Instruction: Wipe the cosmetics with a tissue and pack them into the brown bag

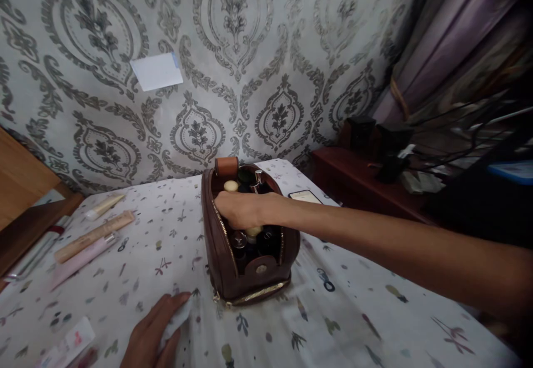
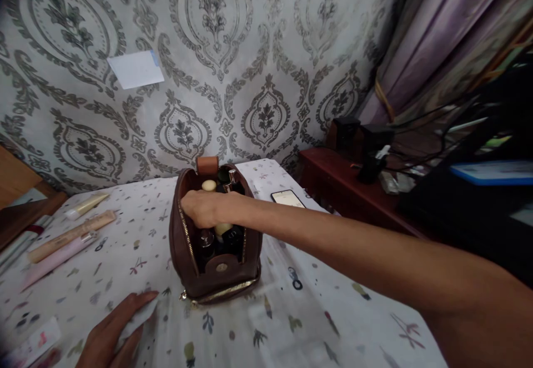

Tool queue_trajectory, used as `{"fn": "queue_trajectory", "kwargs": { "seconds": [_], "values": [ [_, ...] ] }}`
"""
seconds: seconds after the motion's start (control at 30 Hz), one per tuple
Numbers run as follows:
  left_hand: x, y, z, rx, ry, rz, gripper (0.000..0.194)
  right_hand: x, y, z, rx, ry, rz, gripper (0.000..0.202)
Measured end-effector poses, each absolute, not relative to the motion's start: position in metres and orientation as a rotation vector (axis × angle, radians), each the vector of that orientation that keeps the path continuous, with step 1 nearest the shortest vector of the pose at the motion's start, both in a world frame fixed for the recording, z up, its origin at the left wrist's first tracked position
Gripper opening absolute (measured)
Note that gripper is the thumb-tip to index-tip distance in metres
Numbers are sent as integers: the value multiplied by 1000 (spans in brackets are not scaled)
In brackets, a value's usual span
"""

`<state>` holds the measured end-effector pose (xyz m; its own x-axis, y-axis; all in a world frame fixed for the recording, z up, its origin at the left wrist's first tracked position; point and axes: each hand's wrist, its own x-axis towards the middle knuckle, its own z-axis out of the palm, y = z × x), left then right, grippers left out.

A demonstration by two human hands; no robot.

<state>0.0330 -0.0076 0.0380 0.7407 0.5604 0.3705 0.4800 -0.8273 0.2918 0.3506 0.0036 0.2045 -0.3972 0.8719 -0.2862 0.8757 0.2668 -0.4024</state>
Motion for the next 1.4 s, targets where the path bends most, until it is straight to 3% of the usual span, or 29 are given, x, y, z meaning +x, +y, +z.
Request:
{"fn": "queue_trajectory", "kwargs": {
  "seconds": [0.17,1.4],
  "values": [
    [35,-6,40,2752,829,669,39,349,4,207,1665,2577,-497,22],
    [37,1,37,2683,778,711,37,351,-20,237,1707,2446,-589,17]
  ]
}}
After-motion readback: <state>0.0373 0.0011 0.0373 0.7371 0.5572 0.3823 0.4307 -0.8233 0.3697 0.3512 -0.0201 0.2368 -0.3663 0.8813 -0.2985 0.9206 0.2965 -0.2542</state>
